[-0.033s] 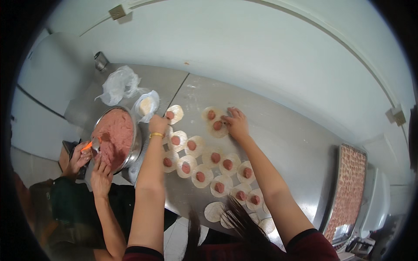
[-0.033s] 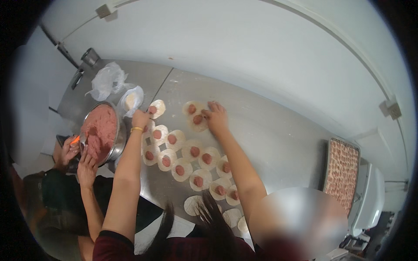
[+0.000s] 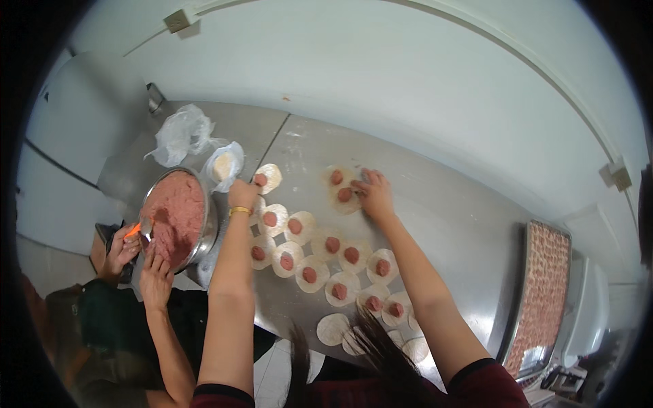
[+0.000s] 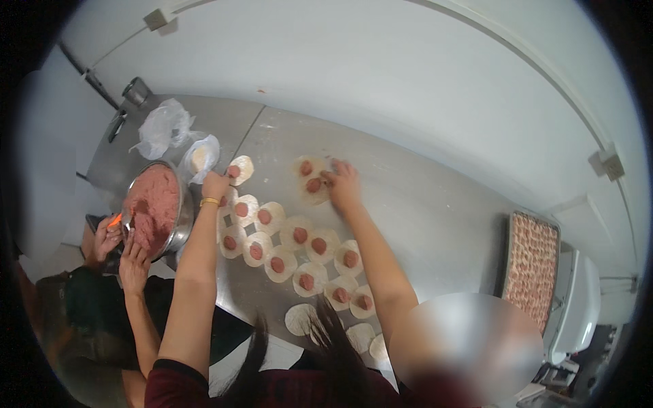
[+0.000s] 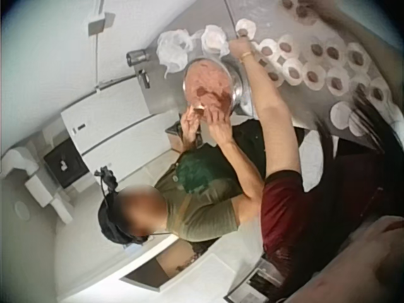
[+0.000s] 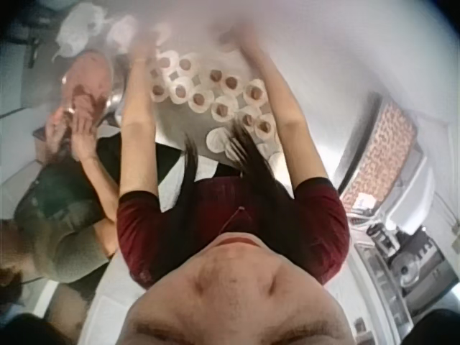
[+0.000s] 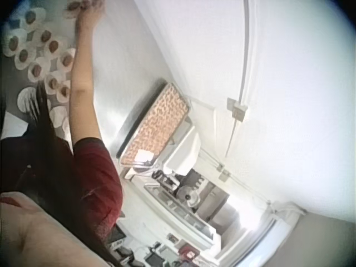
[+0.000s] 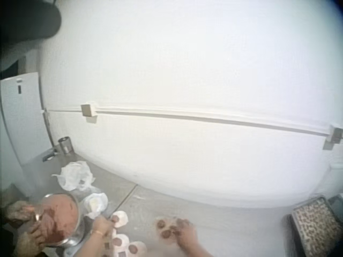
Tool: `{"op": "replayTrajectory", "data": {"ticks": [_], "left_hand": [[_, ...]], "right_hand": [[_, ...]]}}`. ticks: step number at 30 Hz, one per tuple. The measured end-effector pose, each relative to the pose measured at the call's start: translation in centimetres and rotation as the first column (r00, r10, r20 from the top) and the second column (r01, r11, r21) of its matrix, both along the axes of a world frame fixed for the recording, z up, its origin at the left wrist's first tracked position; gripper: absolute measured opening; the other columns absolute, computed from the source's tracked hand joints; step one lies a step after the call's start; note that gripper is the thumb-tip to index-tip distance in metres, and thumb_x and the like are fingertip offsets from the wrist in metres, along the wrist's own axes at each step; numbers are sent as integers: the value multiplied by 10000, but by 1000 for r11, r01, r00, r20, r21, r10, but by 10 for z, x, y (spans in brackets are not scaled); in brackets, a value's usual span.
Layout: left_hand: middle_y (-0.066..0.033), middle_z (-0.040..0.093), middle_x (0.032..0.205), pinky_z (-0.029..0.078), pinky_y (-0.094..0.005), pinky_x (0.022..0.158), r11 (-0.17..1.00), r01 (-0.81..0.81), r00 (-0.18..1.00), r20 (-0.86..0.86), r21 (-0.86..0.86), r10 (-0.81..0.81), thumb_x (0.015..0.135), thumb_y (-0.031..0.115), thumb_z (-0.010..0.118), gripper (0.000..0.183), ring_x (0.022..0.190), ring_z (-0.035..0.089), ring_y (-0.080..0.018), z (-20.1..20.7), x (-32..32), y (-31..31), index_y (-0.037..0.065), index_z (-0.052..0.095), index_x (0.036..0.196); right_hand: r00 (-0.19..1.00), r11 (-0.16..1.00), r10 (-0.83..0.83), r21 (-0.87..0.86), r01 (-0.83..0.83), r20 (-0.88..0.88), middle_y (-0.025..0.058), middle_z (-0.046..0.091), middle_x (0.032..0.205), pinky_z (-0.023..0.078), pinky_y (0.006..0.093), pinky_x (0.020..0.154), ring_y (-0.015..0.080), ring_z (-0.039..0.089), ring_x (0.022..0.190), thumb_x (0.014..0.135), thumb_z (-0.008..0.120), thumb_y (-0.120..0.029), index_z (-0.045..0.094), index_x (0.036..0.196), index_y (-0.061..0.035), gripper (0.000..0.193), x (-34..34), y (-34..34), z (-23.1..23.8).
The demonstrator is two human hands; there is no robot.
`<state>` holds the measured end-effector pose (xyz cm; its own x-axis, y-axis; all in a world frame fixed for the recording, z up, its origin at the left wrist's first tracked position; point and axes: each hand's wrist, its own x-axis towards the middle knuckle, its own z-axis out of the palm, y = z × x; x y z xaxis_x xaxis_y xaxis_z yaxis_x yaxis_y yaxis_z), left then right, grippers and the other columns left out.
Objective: The person places small meat portions onto round dough wrappers and folds them into dumplings. The finished dumplings are placed onto a metal tray. A coworker assists by adding meat to additional wrappers.
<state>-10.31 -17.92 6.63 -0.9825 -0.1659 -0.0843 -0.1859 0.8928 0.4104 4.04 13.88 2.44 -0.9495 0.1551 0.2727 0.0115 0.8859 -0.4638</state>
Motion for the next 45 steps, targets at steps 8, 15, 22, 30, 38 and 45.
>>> {"op": "replayTrajectory", "data": {"ticks": [8, 15, 22, 30, 38, 45], "left_hand": [[-336, 625, 895, 480, -463, 756, 986, 163, 986, -36, 39, -161, 666, 310, 701, 516, 921, 628, -430, -35, -32, -15, -148, 623, 890], [-78, 610, 925, 468, -283, 673, 485, -103, 992, 126, 868, -14, 816, 192, 556, 213, 822, 583, -167, -64, -64, -26, 12, 604, 919], [-142, 546, 1215, 466, -358, 957, 68, -41, 999, 42, 997, -13, 938, 175, 371, 363, 1107, 554, -253, -49, -51, 1, -39, 467, 1215], [-214, 488, 1294, 371, -427, 1065, -172, 61, 940, -115, 983, -322, 943, 118, 372, 381, 1216, 471, -319, 25, 71, 80, -105, 418, 1247], [-179, 514, 1273, 462, -461, 979, -435, -379, 493, -220, 817, -842, 956, 146, 386, 316, 1188, 507, -284, 44, 372, 181, -22, 448, 1217], [-140, 553, 1207, 505, -327, 893, -20, -456, 679, 334, 890, -654, 949, 211, 436, 363, 1078, 575, -202, 34, 550, 247, -32, 445, 1219]], "right_hand": [[867, 865, -495, 64, 498, -51, 101, 524, 1256, 363, 450, 992, 354, 443, 1187, 698, 653, -42, 680, 1074, -209, 412, 207, 122, 11], [651, 646, -759, 116, 755, -10, 89, 534, 1236, 382, 452, 968, 353, 458, 1167, 707, 652, -55, 666, 1101, -222, 428, 403, 154, 19], [615, 607, -787, 115, 786, -48, 102, 535, 1230, 402, 432, 955, 326, 466, 1160, 712, 657, -68, 663, 1109, -210, 422, 464, 151, 18], [695, 690, -719, 85, 718, -35, 132, 528, 1222, 442, 414, 924, 343, 512, 1092, 756, 624, -113, 666, 1104, -213, 365, 495, 168, 8], [799, 805, -592, -121, 580, -104, 152, 503, 1274, 413, 392, 976, 358, 474, 1165, 747, 625, -50, 583, 1203, -135, 466, 511, 157, 27], [973, 92, -76, -970, 227, 220, 70, 596, 1123, 479, 337, 872, 176, 565, 1060, 902, 575, -188, 569, 1169, -21, 315, 541, 116, 64]]}}
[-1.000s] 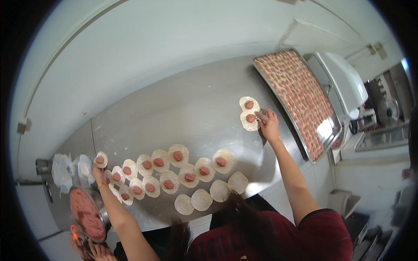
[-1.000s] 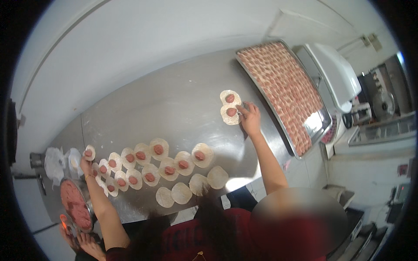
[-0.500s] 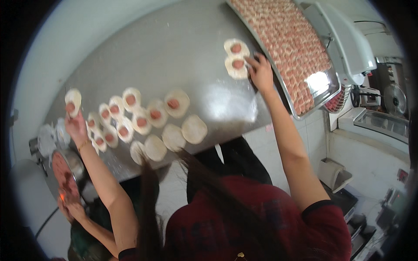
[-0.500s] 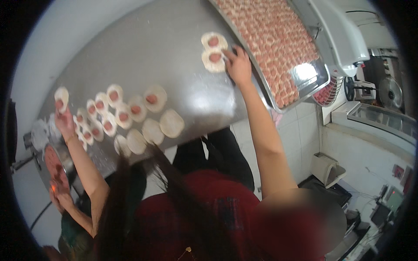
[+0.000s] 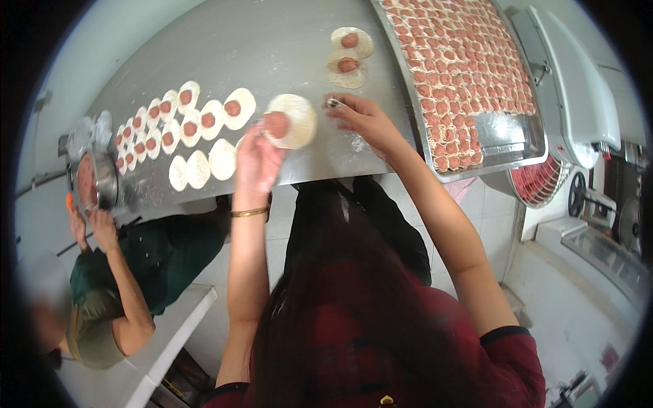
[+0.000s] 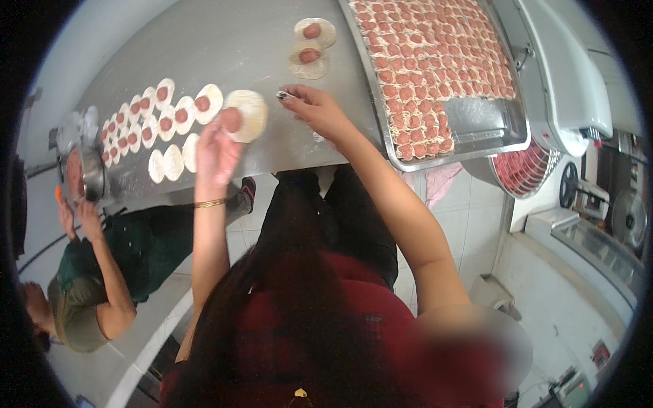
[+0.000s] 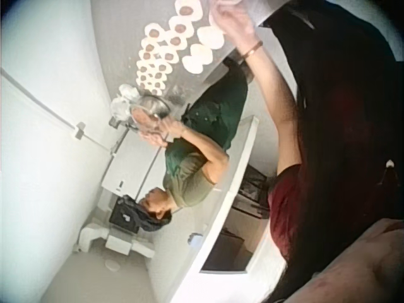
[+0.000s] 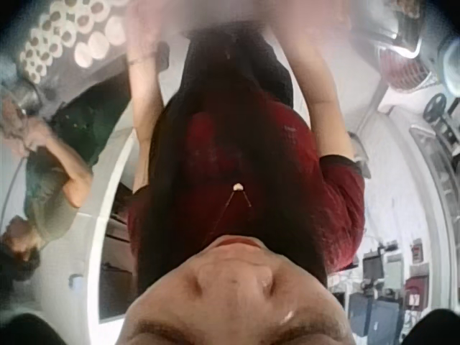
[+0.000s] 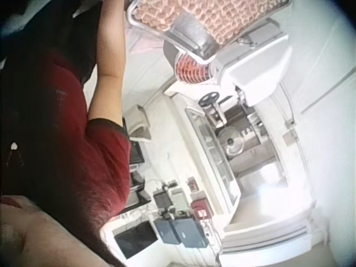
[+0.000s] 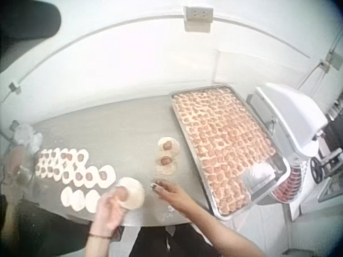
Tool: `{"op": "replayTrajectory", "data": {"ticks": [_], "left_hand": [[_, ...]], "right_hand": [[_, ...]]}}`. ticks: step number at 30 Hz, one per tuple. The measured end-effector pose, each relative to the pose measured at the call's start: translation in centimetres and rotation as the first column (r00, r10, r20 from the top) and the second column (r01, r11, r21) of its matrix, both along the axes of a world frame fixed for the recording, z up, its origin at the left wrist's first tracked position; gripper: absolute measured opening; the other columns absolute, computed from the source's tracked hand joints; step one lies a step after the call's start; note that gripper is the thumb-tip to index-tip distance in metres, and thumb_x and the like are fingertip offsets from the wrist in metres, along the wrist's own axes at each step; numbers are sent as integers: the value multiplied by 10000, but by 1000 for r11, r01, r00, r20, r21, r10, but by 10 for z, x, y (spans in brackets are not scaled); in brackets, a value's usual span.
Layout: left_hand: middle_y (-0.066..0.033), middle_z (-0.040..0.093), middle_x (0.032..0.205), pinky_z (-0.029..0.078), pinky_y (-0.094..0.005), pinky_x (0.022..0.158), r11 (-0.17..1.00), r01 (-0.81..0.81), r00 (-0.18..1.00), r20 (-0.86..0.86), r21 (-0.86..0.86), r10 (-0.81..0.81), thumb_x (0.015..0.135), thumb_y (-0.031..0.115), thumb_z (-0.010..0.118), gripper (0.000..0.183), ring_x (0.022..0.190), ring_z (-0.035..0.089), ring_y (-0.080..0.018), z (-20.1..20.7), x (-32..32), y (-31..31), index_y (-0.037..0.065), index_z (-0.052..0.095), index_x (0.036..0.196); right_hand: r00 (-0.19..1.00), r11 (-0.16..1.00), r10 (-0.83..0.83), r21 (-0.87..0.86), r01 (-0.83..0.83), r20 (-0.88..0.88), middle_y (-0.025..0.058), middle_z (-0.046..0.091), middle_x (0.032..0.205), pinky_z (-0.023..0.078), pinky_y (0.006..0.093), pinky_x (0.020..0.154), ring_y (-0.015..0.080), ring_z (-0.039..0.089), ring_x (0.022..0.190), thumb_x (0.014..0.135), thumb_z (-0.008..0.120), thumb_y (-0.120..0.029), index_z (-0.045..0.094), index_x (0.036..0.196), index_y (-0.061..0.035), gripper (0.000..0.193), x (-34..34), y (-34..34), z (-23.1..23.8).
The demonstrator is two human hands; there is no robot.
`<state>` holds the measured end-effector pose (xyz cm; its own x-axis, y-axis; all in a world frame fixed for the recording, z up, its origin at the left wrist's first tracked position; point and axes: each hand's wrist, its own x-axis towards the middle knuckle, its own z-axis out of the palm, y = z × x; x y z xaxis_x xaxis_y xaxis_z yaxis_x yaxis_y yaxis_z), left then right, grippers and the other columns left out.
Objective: The person places small meat portions onto round dough wrappers and folds them into dumplings. The finished dumplings are placed onto a metal tray. A coworker assists by adding meat to additional wrappers.
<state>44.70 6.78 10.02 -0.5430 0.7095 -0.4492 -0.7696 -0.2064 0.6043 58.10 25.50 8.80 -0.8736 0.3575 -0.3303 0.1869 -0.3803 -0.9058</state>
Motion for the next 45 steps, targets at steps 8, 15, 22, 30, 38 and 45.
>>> {"op": "replayTrajectory", "data": {"ticks": [8, 15, 22, 30, 38, 45], "left_hand": [[-127, 559, 1172, 526, -334, 857, 979, 100, 974, -183, -177, -133, 949, 164, 378, 326, 1038, 592, -201, 4, 55, 20, -26, 450, 1204], [-42, 601, 898, 488, -224, 691, 796, 35, 773, -489, -604, -405, 931, 112, 395, 256, 814, 571, -82, -43, 60, 23, 17, 574, 1087], [-209, 667, 928, 492, -356, 788, 778, -225, 500, -755, -587, -425, 861, 58, 422, 295, 885, 657, -309, -50, 65, 17, -5, 628, 1062], [-52, 627, 790, 445, -233, 599, 760, -126, 634, -641, -638, -433, 853, 45, 506, 291, 667, 548, -83, -54, 63, 8, -14, 609, 1118], [-115, 647, 822, 458, -260, 612, 747, -198, 517, -716, -634, -470, 822, 43, 518, 287, 669, 577, -123, -59, 65, 9, 16, 632, 1084], [-137, 645, 1018, 528, -291, 734, 857, -71, 779, -565, -510, -272, 850, -20, 468, 311, 852, 639, -173, -57, 71, 12, 10, 618, 1121]], "right_hand": [[999, 933, -52, -356, 51, 8, 39, 602, 884, 510, 284, 739, 146, 598, 810, 898, 577, -131, 607, 943, -8, 134, 27, -17, -18], [983, 986, -42, 165, 12, 180, 63, 641, 876, 510, 248, 657, 102, 598, 726, 901, 547, -70, 617, 963, 37, 142, 32, -18, -46], [986, 990, -133, -31, 137, 102, 93, 652, 946, 517, 256, 744, 143, 629, 822, 882, 520, -24, 604, 1070, 66, 224, 41, -17, -54], [987, 936, -59, 353, 3, 147, 101, 681, 870, 512, 264, 709, 149, 642, 790, 807, 611, -57, 637, 1026, 45, 243, 35, -25, -46], [964, 831, -148, 556, 0, 221, 99, 675, 875, 517, 275, 644, 142, 634, 745, 826, 598, -81, 630, 1027, 32, 233, 28, -26, -49], [966, 976, -215, -12, 219, 145, 122, 653, 984, 513, 274, 685, 174, 630, 785, 810, 533, -1, 590, 1115, 60, 316, 44, -38, -53]]}}
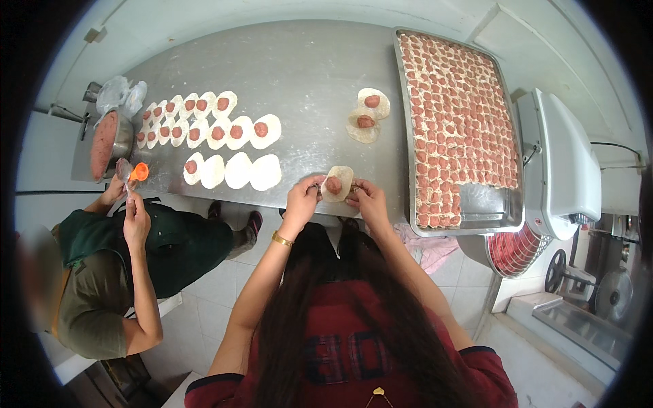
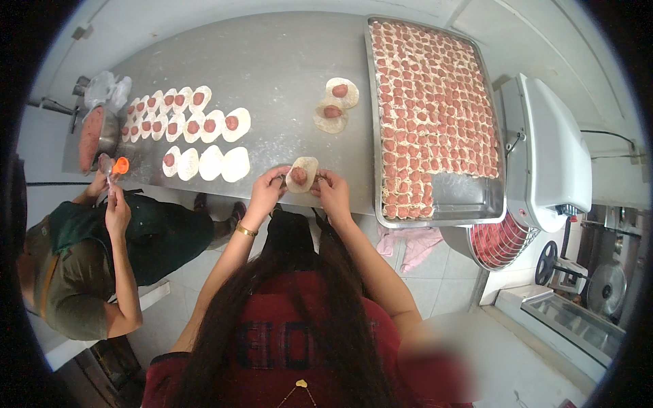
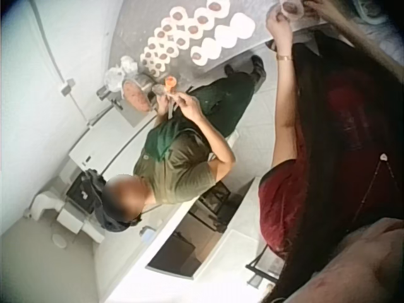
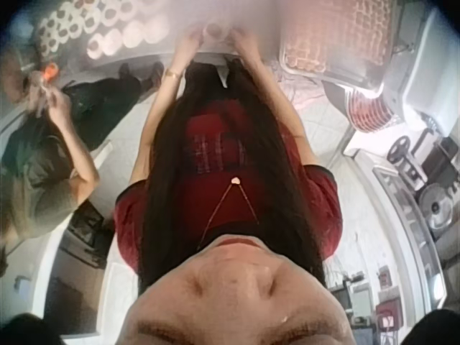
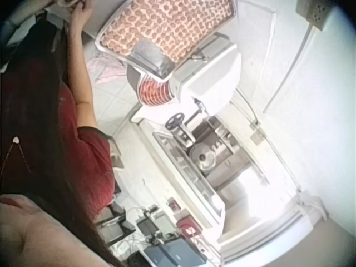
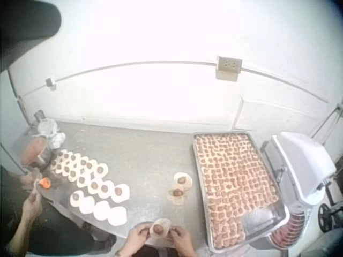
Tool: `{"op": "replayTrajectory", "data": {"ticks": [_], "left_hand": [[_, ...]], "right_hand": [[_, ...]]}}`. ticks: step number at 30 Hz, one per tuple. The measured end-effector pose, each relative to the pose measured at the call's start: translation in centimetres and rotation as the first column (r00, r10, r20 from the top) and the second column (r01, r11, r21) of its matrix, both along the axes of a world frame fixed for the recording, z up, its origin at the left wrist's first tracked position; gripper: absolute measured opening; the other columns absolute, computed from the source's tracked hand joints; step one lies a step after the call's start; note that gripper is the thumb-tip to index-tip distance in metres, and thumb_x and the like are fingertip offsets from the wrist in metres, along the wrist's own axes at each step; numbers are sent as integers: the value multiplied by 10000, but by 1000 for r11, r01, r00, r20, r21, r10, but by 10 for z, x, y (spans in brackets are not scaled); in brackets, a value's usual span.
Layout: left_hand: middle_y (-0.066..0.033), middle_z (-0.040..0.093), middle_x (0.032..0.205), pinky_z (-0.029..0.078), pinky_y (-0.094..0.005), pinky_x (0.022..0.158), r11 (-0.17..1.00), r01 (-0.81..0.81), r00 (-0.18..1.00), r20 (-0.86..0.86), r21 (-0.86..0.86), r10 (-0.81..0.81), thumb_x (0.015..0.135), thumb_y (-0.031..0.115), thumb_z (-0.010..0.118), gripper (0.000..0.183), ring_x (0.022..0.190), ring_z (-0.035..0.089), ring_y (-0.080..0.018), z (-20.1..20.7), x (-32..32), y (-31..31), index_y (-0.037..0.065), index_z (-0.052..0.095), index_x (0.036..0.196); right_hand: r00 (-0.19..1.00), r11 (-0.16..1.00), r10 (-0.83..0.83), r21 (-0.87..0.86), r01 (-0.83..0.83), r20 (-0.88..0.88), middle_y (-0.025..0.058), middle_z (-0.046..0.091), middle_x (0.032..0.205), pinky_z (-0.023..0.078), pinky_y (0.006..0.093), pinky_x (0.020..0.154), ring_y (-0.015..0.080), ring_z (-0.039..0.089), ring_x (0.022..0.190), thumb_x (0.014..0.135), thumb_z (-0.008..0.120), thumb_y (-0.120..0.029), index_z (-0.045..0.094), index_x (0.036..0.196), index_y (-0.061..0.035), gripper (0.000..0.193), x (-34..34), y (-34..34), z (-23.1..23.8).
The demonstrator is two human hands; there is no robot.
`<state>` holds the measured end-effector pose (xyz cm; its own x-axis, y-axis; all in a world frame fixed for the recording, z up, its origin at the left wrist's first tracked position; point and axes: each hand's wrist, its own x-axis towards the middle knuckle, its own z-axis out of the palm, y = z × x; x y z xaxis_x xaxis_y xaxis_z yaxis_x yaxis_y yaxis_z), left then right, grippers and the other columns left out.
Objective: The person places small meat portions onto round dough wrappers and folds them into dumplings. The finished dumplings are placed onto a metal tray. A coworker assists by adding meat to additional wrappers.
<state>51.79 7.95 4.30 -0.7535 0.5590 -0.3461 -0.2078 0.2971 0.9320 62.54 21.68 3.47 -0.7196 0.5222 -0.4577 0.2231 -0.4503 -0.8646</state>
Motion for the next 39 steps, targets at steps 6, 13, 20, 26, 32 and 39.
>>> {"op": "replayTrajectory", "data": {"ticks": [6, 13, 20, 26, 32, 39], "left_hand": [[-58, 602, 1079, 547, -287, 797, 998, 26, 983, 180, 63, -37, 914, 21, 489, 288, 943, 606, -139, 11, 1, 2, 22, 566, 1191], [-28, 591, 1047, 535, -286, 806, 984, 20, 942, 326, 176, -77, 923, 78, 542, 219, 952, 594, -125, 5, -6, -3, 29, 553, 1136], [-18, 587, 1033, 516, -289, 832, 962, -62, 897, 437, 266, -63, 928, 93, 548, 186, 929, 593, -116, 1, -11, -5, 44, 546, 1107], [-40, 600, 1060, 511, -288, 857, 945, -72, 859, 501, 319, -104, 949, 111, 517, 196, 963, 598, -133, 2, -8, -8, 34, 535, 1128], [-58, 600, 1105, 505, -288, 875, 928, -100, 840, 530, 359, -115, 966, 142, 489, 239, 1005, 596, -146, 9, -5, -8, 21, 511, 1172], [-34, 583, 1089, 497, -274, 875, 876, -265, 851, 525, 403, 16, 955, 102, 493, 211, 979, 584, -130, 1, 6, -2, 40, 510, 1156]], "right_hand": [[994, 981, 97, 174, -89, -40, 80, 653, 930, 486, 228, 681, 106, 601, 785, 813, 533, 32, 589, 1149, 27, 340, 1, -2, -4], [993, 953, 114, 280, -120, 38, 60, 635, 929, 503, 265, 715, 145, 617, 801, 767, 624, 27, 652, 1004, 4, 240, -3, 1, 0], [968, 938, 172, 331, -105, -180, 48, 622, 893, 455, 237, 729, 98, 568, 835, 815, 588, 25, 620, 1023, -13, 214, -6, 1, 5], [977, 970, 168, 197, -141, -127, 25, 614, 923, 451, 238, 762, 97, 561, 859, 824, 587, 13, 624, 1024, -2, 203, -8, 3, 13], [937, 953, 202, 276, -122, -284, 41, 616, 919, 454, 243, 773, 93, 560, 867, 846, 569, 15, 598, 995, 11, 152, -9, 4, 15], [945, 999, -27, -43, 13, -326, 60, 611, 1000, 457, 258, 800, 114, 569, 922, 816, 580, 40, 567, 1064, 9, 250, -9, -4, 20]]}}
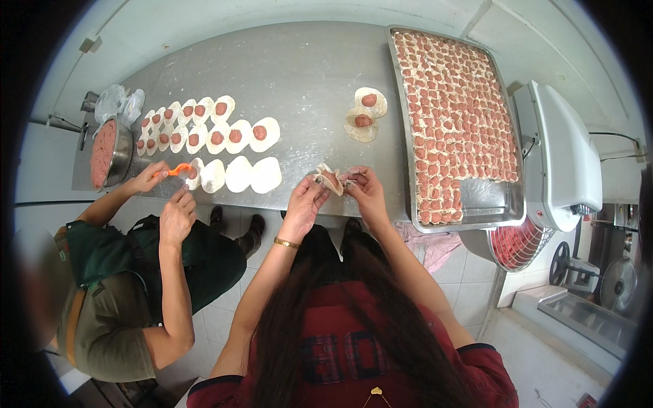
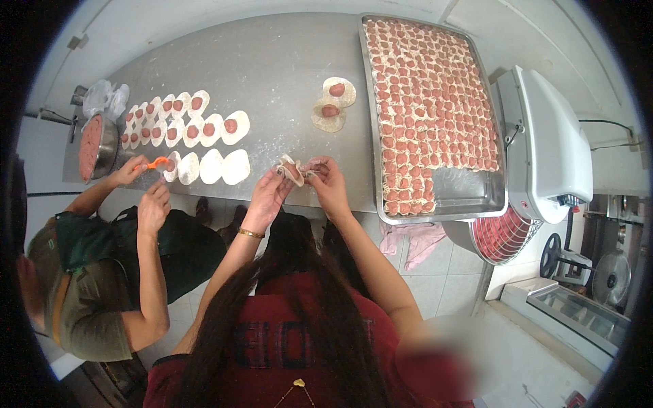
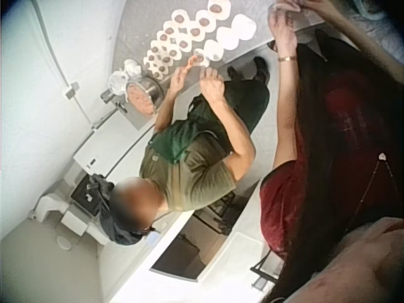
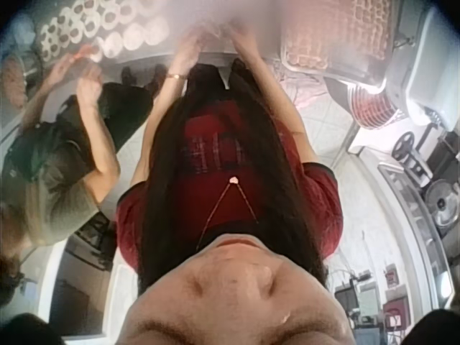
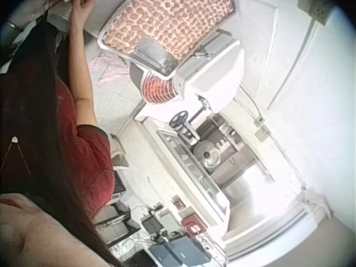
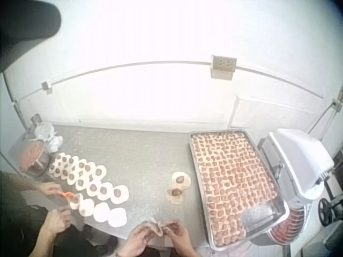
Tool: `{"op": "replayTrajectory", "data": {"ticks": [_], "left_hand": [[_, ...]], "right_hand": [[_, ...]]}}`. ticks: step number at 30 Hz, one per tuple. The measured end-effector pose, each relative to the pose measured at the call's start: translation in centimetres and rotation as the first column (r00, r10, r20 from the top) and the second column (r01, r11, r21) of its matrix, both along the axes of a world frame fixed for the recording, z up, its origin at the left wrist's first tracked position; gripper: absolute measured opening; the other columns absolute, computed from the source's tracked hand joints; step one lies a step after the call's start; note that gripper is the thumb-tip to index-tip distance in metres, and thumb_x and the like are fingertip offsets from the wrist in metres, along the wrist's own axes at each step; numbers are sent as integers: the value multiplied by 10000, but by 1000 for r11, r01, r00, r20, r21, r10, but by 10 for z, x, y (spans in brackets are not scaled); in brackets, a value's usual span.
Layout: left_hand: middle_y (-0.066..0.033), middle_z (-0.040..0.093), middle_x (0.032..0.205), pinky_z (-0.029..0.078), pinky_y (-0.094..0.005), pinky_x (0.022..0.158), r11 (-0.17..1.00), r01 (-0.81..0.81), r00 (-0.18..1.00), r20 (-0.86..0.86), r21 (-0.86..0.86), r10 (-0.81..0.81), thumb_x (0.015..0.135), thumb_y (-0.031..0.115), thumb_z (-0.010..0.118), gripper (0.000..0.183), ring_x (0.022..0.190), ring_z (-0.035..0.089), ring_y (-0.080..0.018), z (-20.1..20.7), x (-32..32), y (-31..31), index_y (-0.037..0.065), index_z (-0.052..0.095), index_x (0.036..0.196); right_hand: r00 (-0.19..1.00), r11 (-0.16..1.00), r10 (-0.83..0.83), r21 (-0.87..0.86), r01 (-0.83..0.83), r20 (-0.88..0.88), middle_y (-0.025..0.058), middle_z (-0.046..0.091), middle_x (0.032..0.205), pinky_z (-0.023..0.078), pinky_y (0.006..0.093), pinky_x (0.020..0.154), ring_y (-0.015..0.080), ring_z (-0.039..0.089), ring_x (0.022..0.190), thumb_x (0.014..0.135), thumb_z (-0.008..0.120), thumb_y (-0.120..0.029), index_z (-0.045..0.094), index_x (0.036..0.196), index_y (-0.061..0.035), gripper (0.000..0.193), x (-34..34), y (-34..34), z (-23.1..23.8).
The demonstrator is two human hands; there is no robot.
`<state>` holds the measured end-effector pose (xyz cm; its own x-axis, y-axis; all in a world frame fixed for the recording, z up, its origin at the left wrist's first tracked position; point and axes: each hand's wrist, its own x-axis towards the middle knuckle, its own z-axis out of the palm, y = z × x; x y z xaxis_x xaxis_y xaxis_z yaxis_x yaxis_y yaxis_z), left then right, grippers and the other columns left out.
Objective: The person places small meat portions onto round dough wrappers and folds them into dumplings. The finished dumplings are placed onto a metal tray. A coworker assists by adding meat to additional wrappers.
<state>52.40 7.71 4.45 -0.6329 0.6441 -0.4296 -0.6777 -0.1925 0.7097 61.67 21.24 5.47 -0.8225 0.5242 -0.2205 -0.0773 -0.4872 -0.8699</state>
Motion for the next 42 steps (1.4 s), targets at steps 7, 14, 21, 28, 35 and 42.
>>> {"op": "replayTrajectory", "data": {"ticks": [7, 14, 21, 28, 35, 42], "left_hand": [[-20, 584, 981, 504, -280, 855, 998, -50, 989, -136, 43, 55, 888, -2, 561, 187, 980, 580, -127, 6, 10, 2, 63, 521, 1058], [-33, 610, 972, 515, -256, 767, 987, -40, 929, -369, -154, -20, 834, -58, 583, 277, 909, 607, -128, 12, 10, 2, 46, 512, 1080], [-34, 628, 936, 484, -215, 649, 829, -61, 606, -681, -556, -412, 752, -71, 643, 225, 807, 596, -81, 12, 9, 1, 15, 574, 948], [-108, 617, 1081, 531, -264, 694, 868, -30, 481, -769, -495, -421, 733, -67, 645, 131, 818, 628, -155, 18, 11, 3, -25, 557, 820], [-116, 656, 943, 541, -293, 691, 831, -37, 479, -739, -555, -473, 724, -54, 660, 214, 796, 663, -218, 14, 9, 5, 3, 547, 897], [-129, 665, 872, 534, -305, 700, 791, -42, 379, -743, -610, -552, 697, 1, 710, 315, 782, 673, -219, 19, 4, 7, 5, 577, 983]], "right_hand": [[999, 999, 26, 26, -27, 31, 64, 625, 987, 460, 250, 817, 121, 577, 916, 774, 601, 66, 588, 1044, 6, 277, 7, 0, 0], [984, 958, 56, 267, -100, 168, 35, 630, 914, 480, 253, 747, 103, 592, 824, 759, 585, 79, 591, 1070, -9, 323, 9, 15, -10], [968, 764, 98, 606, -223, 232, 90, 603, 1043, 509, 303, 844, 186, 614, 943, 688, 597, 95, 568, 1128, -8, 453, 17, 14, -9], [962, 611, 138, 744, -270, 236, 142, 589, 1031, 515, 320, 840, 259, 621, 950, 659, 604, 82, 556, 1133, 1, 483, 16, 16, -7], [962, 526, 108, 807, -269, 250, 158, 589, 976, 494, 373, 751, 335, 603, 885, 658, 610, 65, 590, 1051, -2, 399, 17, 15, -6], [966, 471, 146, 844, -256, 212, 144, 613, 944, 507, 341, 715, 303, 628, 823, 660, 607, 85, 628, 977, 6, 328, 7, 17, -7]]}}
